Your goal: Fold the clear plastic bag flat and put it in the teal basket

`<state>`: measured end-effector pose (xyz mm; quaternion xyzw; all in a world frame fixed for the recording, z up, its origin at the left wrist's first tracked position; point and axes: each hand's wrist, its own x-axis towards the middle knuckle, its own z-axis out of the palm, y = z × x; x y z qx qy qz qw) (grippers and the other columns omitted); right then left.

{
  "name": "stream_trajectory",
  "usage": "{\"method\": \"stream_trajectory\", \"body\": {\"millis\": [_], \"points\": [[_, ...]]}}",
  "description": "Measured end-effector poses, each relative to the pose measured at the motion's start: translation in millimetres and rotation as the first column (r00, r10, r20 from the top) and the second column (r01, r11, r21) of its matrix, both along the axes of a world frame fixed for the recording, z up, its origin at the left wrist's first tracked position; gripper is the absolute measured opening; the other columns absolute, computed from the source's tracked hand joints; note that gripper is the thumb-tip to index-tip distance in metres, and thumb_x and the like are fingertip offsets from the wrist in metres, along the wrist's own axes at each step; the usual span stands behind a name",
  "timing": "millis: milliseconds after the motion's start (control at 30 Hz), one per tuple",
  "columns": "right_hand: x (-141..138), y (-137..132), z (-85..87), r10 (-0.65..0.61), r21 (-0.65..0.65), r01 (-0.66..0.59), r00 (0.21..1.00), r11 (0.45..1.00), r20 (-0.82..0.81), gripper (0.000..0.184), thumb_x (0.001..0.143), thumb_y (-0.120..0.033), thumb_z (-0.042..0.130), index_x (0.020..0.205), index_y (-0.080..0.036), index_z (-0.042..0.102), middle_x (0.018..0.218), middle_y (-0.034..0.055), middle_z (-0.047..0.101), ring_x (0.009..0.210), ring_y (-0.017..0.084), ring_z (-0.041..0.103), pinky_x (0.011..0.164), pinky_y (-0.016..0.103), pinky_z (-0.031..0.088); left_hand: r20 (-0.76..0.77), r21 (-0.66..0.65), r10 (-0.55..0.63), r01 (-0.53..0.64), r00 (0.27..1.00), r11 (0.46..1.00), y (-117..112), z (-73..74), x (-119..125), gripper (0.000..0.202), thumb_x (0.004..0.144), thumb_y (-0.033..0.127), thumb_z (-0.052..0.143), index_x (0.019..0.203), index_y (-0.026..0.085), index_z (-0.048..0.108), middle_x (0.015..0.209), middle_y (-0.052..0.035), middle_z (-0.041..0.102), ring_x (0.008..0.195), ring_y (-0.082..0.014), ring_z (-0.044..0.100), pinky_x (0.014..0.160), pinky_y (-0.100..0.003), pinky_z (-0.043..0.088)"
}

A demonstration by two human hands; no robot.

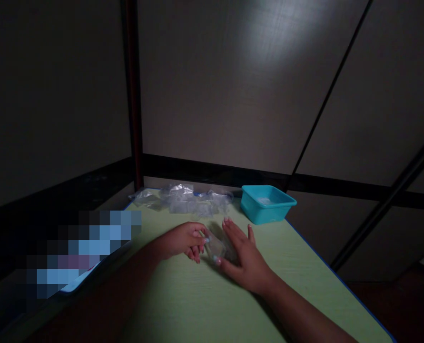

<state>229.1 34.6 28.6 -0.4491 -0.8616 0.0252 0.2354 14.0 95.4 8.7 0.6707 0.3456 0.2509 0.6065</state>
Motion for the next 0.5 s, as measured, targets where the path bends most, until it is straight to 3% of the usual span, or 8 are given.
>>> {"method": "stream_trajectory", "body": {"millis": [100, 167, 333, 433, 500], "points": [[-2.3, -0.1, 3.8, -0.081, 0.128, 0.099, 0.987, 0.987, -0.138, 0.039, 0.074, -0.04, 0.055, 0.105, -0.016, 0.053, 0.11, 0.0124, 0.055, 0.106, 0.026, 0.046, 0.095, 0.044, 0.026, -0.004, -0.015, 0.011, -0.011, 1.0, 1.0, -0.2, 0.6, 1.1, 0.03, 0.073, 0.039, 0.058, 0.092, 0.017, 0.052, 0.067, 0.0018, 0.057, 0.049, -0.0116, 0.06, 0.044, -0.02, 0.042], [-5.7, -0.6, 5.5, -0.097, 0.143, 0.12, 0.983, 0.983, -0.153, 0.023, 0.074, -0.037, 0.057, 0.085, -0.017, 0.056, 0.088, 0.0082, 0.058, 0.09, 0.023, 0.05, 0.081, 0.037, 0.035, -0.015, -0.019, 0.018, -0.018, 1.0, 1.0, -0.9, 1.5, 2.0, 0.031, 0.072, 0.039, 0.058, 0.091, 0.017, 0.052, 0.066, 0.0021, 0.056, 0.048, -0.0114, 0.059, 0.044, -0.02, 0.042], [-10.1, -0.1, 4.5, -0.048, 0.181, 0.068, 0.993, 0.981, -0.11, 0.017, 0.078, -0.03, 0.054, 0.067, -0.017, 0.054, 0.068, 0.0031, 0.054, 0.074, 0.018, 0.048, 0.07, 0.032, 0.032, -0.04, 0.042, 0.044, -0.043, 0.998, 0.998, -1.3, 3.0, 3.1, 0.032, 0.071, 0.042, 0.058, 0.089, 0.016, 0.053, 0.066, 0.0025, 0.054, 0.048, -0.0105, 0.056, 0.044, -0.021, 0.042], [-9.7, -0.2, 2.8, 0.01, 0.21, 0.009, 0.996, 0.978, -0.089, 0.021, 0.083, -0.024, 0.047, 0.064, -0.017, 0.054, 0.067, 0.0027, 0.054, 0.072, 0.016, 0.047, 0.071, 0.032, 0.03, -0.058, 0.237, 0.128, -0.111, 0.99, 0.965, 0.2, 4.9, 2.5, 0.032, 0.07, 0.04, 0.061, 0.091, 0.016, 0.058, 0.068, 0.0021, 0.051, 0.053, -0.0095, 0.051, 0.044, -0.019, 0.04], [-9.7, -0.9, 2.1, 0.048, 0.22, -0.032, 0.996, 0.975, -0.069, 0.022, 0.084, -0.022, 0.045, 0.065, -0.016, 0.055, 0.069, 0.0031, 0.054, 0.073, 0.016, 0.047, 0.071, 0.032, 0.029, -0.047, 0.373, 0.154, -0.126, 0.987, 0.919, 1.5, 5.9, 1.8, 0.03, 0.068, 0.035, 0.065, 0.09, 0.016, 0.061, 0.081, -0.001, 0.054, 0.062, -0.0103, 0.051, 0.049, -0.019, 0.041]]}}
